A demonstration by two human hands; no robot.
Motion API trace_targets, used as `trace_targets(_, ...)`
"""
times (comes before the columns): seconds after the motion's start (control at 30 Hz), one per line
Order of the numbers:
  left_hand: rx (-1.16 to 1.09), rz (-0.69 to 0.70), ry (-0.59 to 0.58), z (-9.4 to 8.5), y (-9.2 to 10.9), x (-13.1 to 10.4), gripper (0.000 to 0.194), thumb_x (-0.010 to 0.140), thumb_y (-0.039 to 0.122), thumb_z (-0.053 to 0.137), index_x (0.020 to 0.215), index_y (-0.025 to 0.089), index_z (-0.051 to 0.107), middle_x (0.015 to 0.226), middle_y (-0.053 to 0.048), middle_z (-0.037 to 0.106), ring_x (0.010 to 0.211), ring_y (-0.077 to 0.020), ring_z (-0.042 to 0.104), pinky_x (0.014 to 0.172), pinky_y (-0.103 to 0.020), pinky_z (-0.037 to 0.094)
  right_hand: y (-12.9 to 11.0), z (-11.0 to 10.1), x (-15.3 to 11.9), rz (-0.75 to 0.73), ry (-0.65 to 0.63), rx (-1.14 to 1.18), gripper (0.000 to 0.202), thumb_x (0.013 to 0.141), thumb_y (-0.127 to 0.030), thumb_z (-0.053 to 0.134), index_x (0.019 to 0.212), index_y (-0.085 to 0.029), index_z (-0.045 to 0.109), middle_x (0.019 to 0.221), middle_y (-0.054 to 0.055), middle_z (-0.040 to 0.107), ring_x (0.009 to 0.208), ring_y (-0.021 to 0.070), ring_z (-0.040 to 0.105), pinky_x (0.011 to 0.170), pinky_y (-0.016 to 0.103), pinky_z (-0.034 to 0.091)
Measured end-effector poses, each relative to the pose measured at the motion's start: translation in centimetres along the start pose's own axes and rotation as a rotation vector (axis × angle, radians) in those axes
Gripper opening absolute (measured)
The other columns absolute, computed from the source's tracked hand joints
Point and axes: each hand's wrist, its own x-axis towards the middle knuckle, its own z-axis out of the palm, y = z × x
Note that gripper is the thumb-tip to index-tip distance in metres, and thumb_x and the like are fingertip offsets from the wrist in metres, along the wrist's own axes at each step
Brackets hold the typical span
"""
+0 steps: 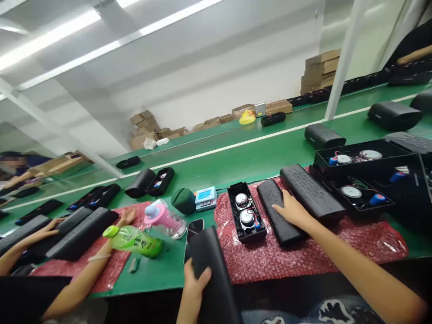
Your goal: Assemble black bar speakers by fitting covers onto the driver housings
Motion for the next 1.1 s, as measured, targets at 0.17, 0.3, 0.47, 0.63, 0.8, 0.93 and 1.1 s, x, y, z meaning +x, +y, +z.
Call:
trace_targets(0.17,0.329,-0.034,-0.076,3.0,5.1,2.9,0.089,0.069,0.053,0.071,0.134,0.008,0.031,0.119,-0.021,0.059,0.104,-0.0320,0.060,0.090,-0.040,0.045,-1.0,1.0,-2.1,-0.033,0.013,-0.258,0.099,0.069,-0.038,0.078,0.146,-0.008,0.023,0.143,0.037,0.014,0.125,0.0553,0.027,0.093,0.063,0.031)
trace_targets(0.3,0.556,-0.036,-0.080,4.2,7.5,3.5,0.090,0.072,0.061,0.061,0.137,0.006,0.032,0.126,-0.026,0.052,0.114,-0.0392,0.052,0.094,-0.047,0.039,-1.0,0.2,-2.3,-0.049,-0.002,-0.304,0.097,0.071,-0.037,0.073,0.147,-0.005,0.020,0.139,0.035,0.024,0.116,0.0487,0.043,0.091,0.054,0.039)
trace_targets(0.47,0.775,0.069,-0.040,5.5,8.2,0.5,0.090,0.078,0.052,0.056,0.148,0.021,0.010,0.134,-0.023,0.042,0.119,-0.0406,0.047,0.095,-0.049,0.037,-0.3,-2.9,-2.9,-0.194,0.032,0.378,0.091,0.070,-0.050,0.062,0.145,-0.016,0.022,0.144,0.019,0.032,0.128,0.0338,0.038,0.104,0.046,0.033)
trace_targets(0.63,0.738,0.123,-0.049,5.7,8.0,0.5,0.096,0.073,0.049,0.061,0.148,0.017,0.010,0.130,-0.023,0.048,0.117,-0.0374,0.051,0.092,-0.044,0.041,0.9,-4.7,-3.0,-0.094,-0.693,1.266,0.099,0.065,-0.076,0.033,0.141,-0.013,0.023,0.127,0.020,0.051,0.111,0.0332,0.055,0.087,0.045,0.046)
trace_targets(0.8,0.689,0.103,0.087,4.1,8.4,0.9,0.105,0.068,0.054,0.066,0.148,0.020,0.005,0.132,-0.022,0.049,0.115,-0.0400,0.053,0.090,-0.049,0.044,0.9,-3.6,-3.1,0.004,-1.098,1.498,0.104,0.057,-0.079,0.036,0.137,-0.013,0.032,0.132,0.019,0.050,0.109,0.0288,0.057,0.074,0.030,0.050)
trace_targets(0.93,0.244,0.120,0.180,1.3,9.2,-0.1,0.112,0.056,0.060,0.071,0.146,0.025,0.014,0.132,-0.016,0.051,0.115,-0.0386,0.054,0.097,-0.053,0.042,0.5,-2.0,-3.7,-0.013,-1.096,1.550,0.103,0.057,-0.081,0.036,0.137,-0.015,0.036,0.134,0.017,0.049,0.110,0.0270,0.057,0.073,0.026,0.049)
trace_targets(1.1,-0.542,-0.031,-0.170,0.1,11.5,-2.7,0.100,0.061,0.083,0.043,0.143,0.027,0.025,0.142,-0.008,0.043,0.124,-0.0321,0.048,0.089,-0.047,0.052,1.0,-0.2,-4.6,0.014,-1.153,1.570,0.103,0.057,-0.077,0.041,0.137,-0.014,0.036,0.138,0.017,0.045,0.115,0.0286,0.054,0.076,0.028,0.050)
